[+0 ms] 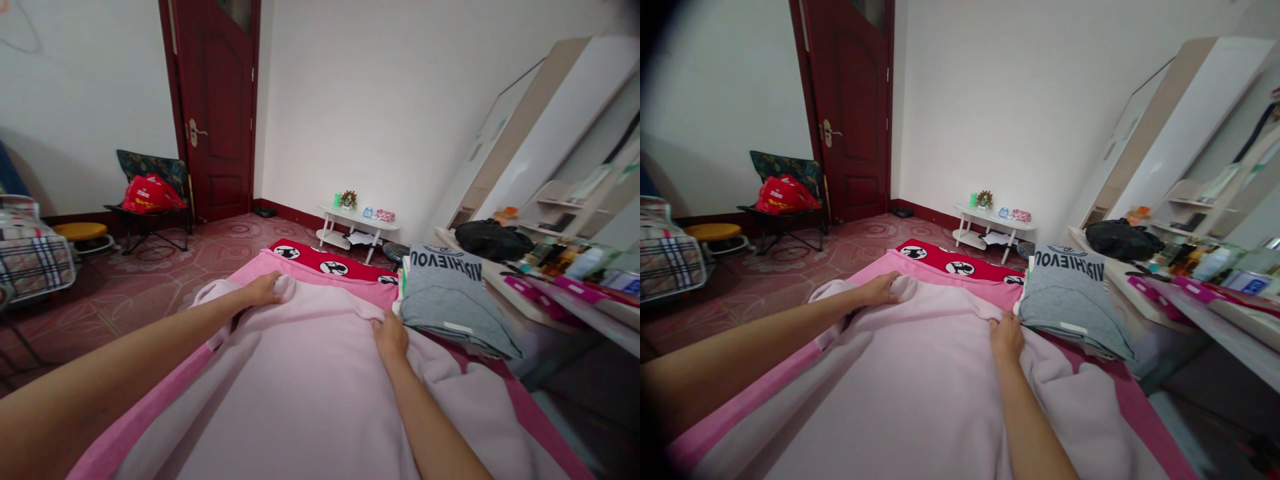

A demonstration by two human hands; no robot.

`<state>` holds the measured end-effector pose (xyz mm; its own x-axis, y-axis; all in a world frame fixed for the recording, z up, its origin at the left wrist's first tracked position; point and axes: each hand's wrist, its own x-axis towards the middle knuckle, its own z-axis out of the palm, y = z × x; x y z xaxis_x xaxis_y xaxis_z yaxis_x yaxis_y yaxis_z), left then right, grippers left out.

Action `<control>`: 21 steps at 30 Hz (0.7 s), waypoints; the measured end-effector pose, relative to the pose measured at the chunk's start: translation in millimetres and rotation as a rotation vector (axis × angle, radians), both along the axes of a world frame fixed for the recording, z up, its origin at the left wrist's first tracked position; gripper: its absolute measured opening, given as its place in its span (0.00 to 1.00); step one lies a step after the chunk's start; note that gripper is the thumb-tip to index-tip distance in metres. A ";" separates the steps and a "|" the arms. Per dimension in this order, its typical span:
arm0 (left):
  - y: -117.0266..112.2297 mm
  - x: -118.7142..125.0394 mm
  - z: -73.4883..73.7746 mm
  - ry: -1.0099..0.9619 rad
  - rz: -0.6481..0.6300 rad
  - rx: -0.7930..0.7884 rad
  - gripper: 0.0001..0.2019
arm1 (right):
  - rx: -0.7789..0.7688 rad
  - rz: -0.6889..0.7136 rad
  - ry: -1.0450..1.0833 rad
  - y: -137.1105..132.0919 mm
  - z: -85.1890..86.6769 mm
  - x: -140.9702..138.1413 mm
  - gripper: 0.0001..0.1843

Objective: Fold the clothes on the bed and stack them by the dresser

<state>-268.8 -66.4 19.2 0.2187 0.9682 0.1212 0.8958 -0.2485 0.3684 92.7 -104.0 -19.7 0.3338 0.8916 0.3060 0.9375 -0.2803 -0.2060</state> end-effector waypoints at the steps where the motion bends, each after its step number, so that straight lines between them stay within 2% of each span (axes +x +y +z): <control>1: -1.4 2.3 3.1 0.009 0.015 0.030 0.32 | -0.044 0.021 -0.008 2.7 2.8 2.8 0.20; 4: -1.7 2.2 23.9 0.021 0.101 0.139 0.24 | -0.051 0.118 -0.050 13.4 21.1 7.9 0.13; 7: 6.4 -1.9 50.2 0.079 0.262 0.317 0.18 | 0.144 0.204 -0.086 29.4 50.9 3.7 0.12; 9: 14.7 -0.8 63.1 0.157 0.305 0.447 0.15 | 0.262 0.202 -0.079 42.1 67.5 -2.9 0.12; 11: 22.3 7.2 68.2 0.245 0.299 0.547 0.15 | 0.292 0.176 -0.049 53.9 72.1 -10.1 0.14; 12: 25.1 14.5 67.2 0.290 0.296 0.584 0.17 | 0.277 0.172 -0.033 58.7 68.4 -13.5 0.16; 14: 27.6 35.9 57.1 0.362 0.278 0.614 0.23 | 0.217 0.183 -0.009 65.3 49.9 -19.5 0.21; 16: 26.0 63.7 36.2 0.383 0.179 0.550 0.27 | 0.118 0.222 -0.024 68.4 23.0 -23.6 0.29; 19: 17.8 104.5 -7.6 0.285 -0.063 0.253 0.27 | -0.079 0.280 -0.082 70.2 -9.9 -25.3 0.32; 21: 11.6 121.7 -34.0 0.193 -0.088 0.145 0.32 | -0.173 0.289 -0.104 71.5 -18.2 -24.4 0.32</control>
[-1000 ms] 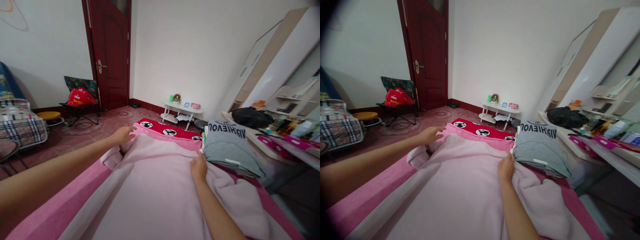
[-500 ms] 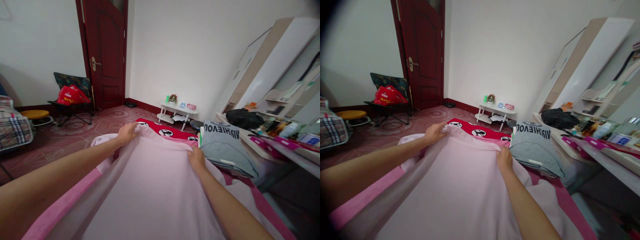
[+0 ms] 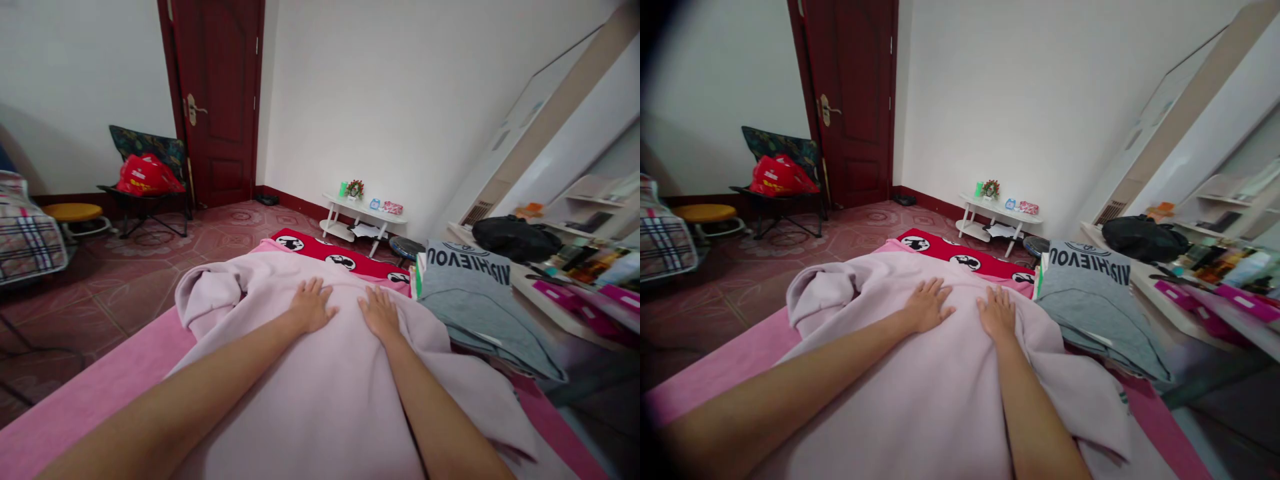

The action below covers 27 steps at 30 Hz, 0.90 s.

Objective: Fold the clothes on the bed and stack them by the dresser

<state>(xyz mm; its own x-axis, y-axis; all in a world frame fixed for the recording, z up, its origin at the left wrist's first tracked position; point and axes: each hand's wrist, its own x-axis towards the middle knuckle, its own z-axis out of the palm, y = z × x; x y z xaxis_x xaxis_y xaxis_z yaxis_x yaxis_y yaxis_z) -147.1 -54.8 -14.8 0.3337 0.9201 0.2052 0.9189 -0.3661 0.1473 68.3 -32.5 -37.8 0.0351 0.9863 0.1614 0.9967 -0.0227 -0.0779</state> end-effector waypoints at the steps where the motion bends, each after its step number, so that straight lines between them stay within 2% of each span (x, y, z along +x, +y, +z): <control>1: -2.3 4.6 -9.7 -0.032 0.016 -0.015 0.34 | -0.021 -0.003 -0.010 0.8 -0.6 0.4 0.33; 4: -5.0 7.0 -22.2 -0.063 0.046 0.005 0.35 | -0.034 -0.019 -0.029 1.6 3.6 0.0 0.33; 9: -7.3 3.9 -16.8 -0.075 0.055 0.037 0.33 | -0.044 -0.091 -0.024 -10.7 7.6 -6.3 0.33; 14: -18.6 6.7 -16.7 -0.091 0.160 0.052 0.32 | -0.059 -0.113 -0.007 -38.6 8.5 -11.3 0.33; 19: -40.4 6.3 -17.8 -0.061 0.218 0.028 0.32 | -0.099 -0.099 0.038 -73.2 12.5 -15.7 0.34; 27: -87.8 -3.0 -17.4 -0.027 0.187 -0.024 0.35 | -0.129 -0.076 0.058 -128.7 18.6 -24.2 0.35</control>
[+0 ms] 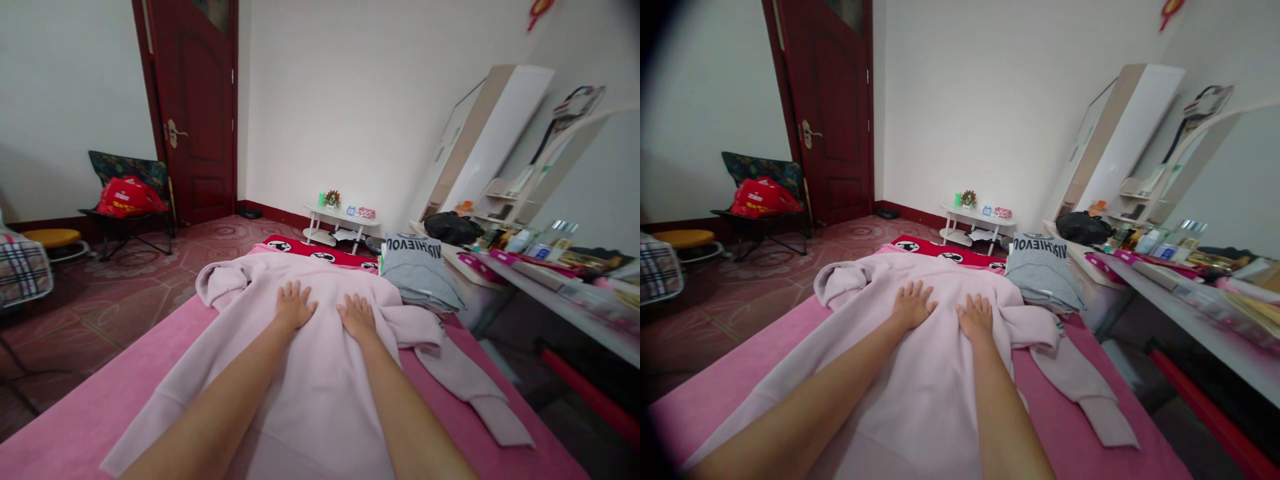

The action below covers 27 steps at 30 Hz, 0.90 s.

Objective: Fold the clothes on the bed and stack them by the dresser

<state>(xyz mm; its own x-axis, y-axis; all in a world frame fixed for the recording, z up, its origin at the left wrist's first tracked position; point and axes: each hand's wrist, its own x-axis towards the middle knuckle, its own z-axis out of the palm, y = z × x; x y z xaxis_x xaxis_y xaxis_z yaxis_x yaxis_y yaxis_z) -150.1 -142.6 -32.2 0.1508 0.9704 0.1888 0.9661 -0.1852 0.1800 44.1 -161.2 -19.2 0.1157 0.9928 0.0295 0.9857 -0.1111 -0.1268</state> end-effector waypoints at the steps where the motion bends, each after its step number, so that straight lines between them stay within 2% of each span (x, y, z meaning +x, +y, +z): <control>1: -5.4 -1.4 0.2 0.002 0.000 -0.001 0.35 | -0.001 0.000 -0.001 -6.4 0.1 -0.7 0.35; 7: -35.3 -5.9 2.3 0.029 0.000 -0.013 0.33 | 0.008 -0.002 0.001 -41.9 -0.9 -7.0 0.35; 10: -48.1 -9.1 3.7 0.038 -0.013 -0.009 0.32 | 0.060 -0.005 0.047 -56.0 -3.1 -6.9 0.34; 12: -53.8 -17.2 4.8 0.043 -0.040 -0.003 0.30 | 0.148 0.035 0.148 -63.0 -4.7 0.6 0.32; 15: -55.6 -41.0 7.0 0.049 -0.081 -0.002 0.28 | 0.290 0.132 0.326 -70.4 -4.9 24.5 0.21; 17: -53.1 -59.6 7.9 0.048 -0.067 0.003 0.28 | 0.363 0.120 0.380 -73.3 -2.8 42.5 0.19; 21: -47.1 -80.0 6.0 0.039 -0.003 0.022 0.28 | 0.486 0.005 0.401 -75.5 2.8 61.6 0.25; 23: -45.8 -79.4 4.1 0.034 0.016 0.031 0.28 | 0.632 -0.098 0.383 -76.6 4.1 63.3 0.26; 25: -45.9 -75.9 2.7 0.028 0.030 0.041 0.27 | 0.788 -0.305 0.315 -77.8 4.0 65.2 0.27; 27: -46.7 -72.8 1.9 0.021 0.039 0.051 0.27 | 0.779 -0.525 0.218 -77.6 3.1 69.8 0.30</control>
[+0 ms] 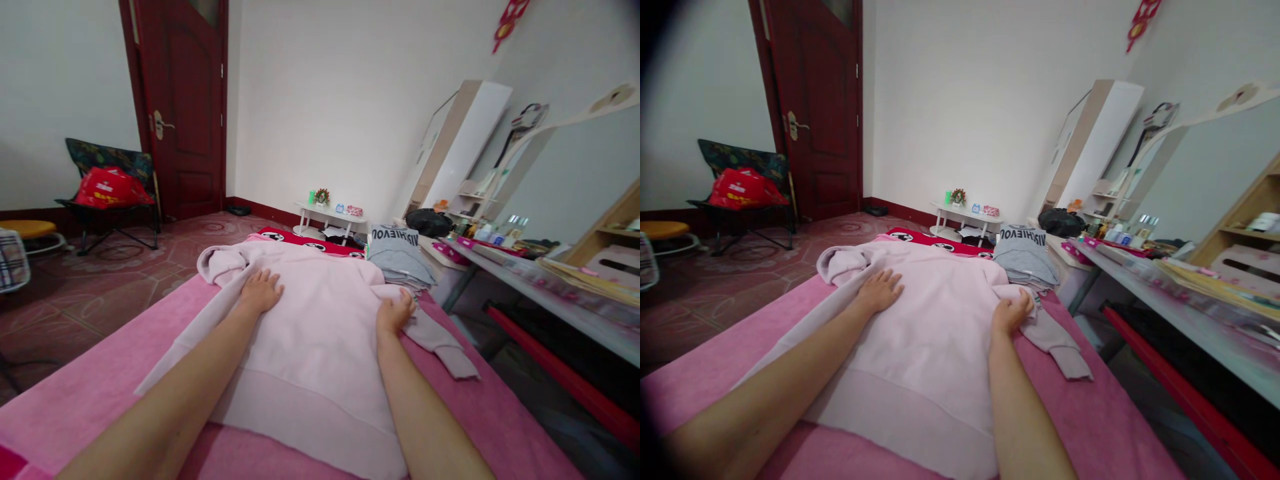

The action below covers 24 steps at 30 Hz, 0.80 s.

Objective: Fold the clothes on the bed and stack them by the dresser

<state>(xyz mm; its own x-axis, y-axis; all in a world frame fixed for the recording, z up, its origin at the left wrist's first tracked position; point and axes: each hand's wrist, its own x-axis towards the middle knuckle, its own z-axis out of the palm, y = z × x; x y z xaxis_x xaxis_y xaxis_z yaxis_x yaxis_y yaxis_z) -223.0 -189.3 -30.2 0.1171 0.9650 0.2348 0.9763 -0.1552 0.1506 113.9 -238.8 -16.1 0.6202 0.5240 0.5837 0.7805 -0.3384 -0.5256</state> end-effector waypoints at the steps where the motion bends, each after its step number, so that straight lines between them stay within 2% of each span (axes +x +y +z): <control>1: -0.5 0.8 -0.1 -0.003 0.003 0.005 0.27 | -0.081 -0.055 0.005 1.3 -0.1 3.5 0.31; 2: -0.9 1.3 -0.2 -0.006 0.006 0.010 0.27 | -0.177 -0.061 0.006 3.7 0.4 7.7 0.33; 4: -1.4 1.3 -0.5 -0.011 0.010 0.020 0.27 | -0.340 0.023 -0.018 11.2 4.6 17.7 0.32; 7: -0.9 1.2 -1.6 -0.016 0.015 0.029 0.27 | -0.514 0.152 -0.096 24.0 21.3 37.1 0.21; 9: 0.1 1.4 -2.7 -0.017 0.020 0.029 0.27 | -0.561 0.148 -0.152 28.4 37.0 53.4 0.14; 11: 1.0 1.6 -3.8 -0.017 0.024 0.030 0.27 | -0.571 0.095 -0.205 27.4 50.8 70.6 0.15; 13: 1.3 1.9 -4.5 -0.016 0.024 0.032 0.28 | -0.570 0.024 -0.239 21.9 57.1 84.4 0.17; 16: 0.6 2.1 -4.9 -0.015 0.026 0.033 0.28 | -0.602 -0.036 -0.261 11.5 46.9 89.4 0.18; 20: -0.9 2.0 -4.0 -0.009 0.030 0.026 0.28 | -0.632 -0.008 -0.322 0.1 15.7 73.0 0.21; 24: -3.0 3.0 -0.7 0.007 0.030 -0.007 0.29 | -0.566 0.007 -0.459 -14.9 -0.9 61.8 0.21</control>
<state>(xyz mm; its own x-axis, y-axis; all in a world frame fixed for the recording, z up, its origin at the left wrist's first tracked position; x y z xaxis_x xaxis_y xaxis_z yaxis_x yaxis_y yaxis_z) -220.0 -192.3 -30.9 0.0893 0.9698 0.2271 0.9817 -0.1243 0.1446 175.7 -253.7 -17.0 0.3733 0.8258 0.4227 0.8835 -0.4555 0.1096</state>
